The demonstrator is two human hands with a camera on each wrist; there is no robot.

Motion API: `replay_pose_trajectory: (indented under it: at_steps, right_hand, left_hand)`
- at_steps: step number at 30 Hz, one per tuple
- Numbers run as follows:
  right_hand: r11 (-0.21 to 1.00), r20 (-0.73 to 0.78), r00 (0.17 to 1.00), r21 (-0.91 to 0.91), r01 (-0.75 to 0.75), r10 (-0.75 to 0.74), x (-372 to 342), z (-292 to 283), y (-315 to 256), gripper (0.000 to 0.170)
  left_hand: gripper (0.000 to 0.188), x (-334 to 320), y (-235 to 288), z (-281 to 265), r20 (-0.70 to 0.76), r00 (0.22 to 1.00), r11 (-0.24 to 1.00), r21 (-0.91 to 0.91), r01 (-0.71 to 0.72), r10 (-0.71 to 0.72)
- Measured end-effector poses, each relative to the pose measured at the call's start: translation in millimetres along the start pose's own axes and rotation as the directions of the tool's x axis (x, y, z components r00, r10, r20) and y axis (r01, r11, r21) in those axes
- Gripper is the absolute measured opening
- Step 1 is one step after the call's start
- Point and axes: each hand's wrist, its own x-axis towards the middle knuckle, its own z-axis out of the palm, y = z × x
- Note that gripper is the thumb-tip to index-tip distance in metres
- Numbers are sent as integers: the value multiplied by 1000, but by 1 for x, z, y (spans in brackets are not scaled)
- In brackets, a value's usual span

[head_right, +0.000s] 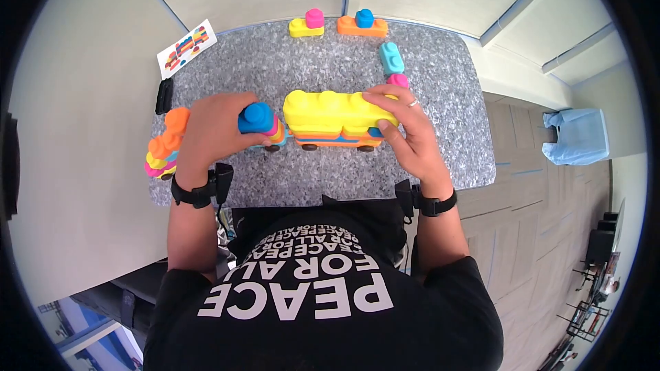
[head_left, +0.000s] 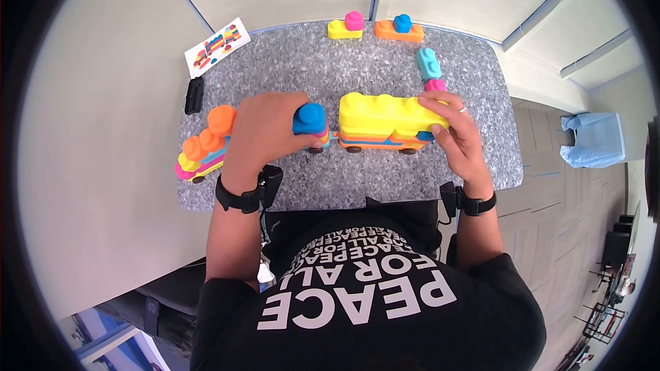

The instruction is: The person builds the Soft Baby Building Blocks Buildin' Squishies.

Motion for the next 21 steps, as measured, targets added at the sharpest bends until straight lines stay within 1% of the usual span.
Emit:
replay_pose_trajectory:
  at_steps: [2,3,5,8,11,14,17,20,21]
  right_hand:
    - [999,10,1000,-31,7,-7,2,0,1,47]
    - [999,4,1000,-52,14,-14,1,0,1,49]
    - [995,-7,1000,-92,28,-29,-3,-1,1,56]
    - [981,-32,997,-185,63,-70,-4,4,-4,76]
    - [965,-67,997,-259,28,-47,-9,11,5,90]
    - [960,-84,994,-277,42,-67,-11,13,13,89]
    - [958,-92,993,-282,51,-80,-12,15,16,88]
    - [967,-111,990,-249,57,-87,-14,17,21,85]
    - [966,-113,990,-252,55,-86,-15,17,21,85]
  left_hand:
    - [67,1,2,-4,63,997,999,-7,48,-47]
    - [75,0,1,-1,-28,999,1000,-1,-17,17]
    - [89,-4,-1,4,-204,968,989,30,-142,145]
    - [104,-10,19,3,-266,933,961,200,-193,243]
    - [100,-6,48,14,-320,898,950,178,-255,301]
    - [90,-2,55,46,-330,864,906,323,-275,380]
    - [81,-1,54,62,-332,885,935,254,-249,326]
    - [75,-3,55,67,-381,874,951,179,-250,302]
    - [73,-4,56,67,-390,869,951,188,-247,303]
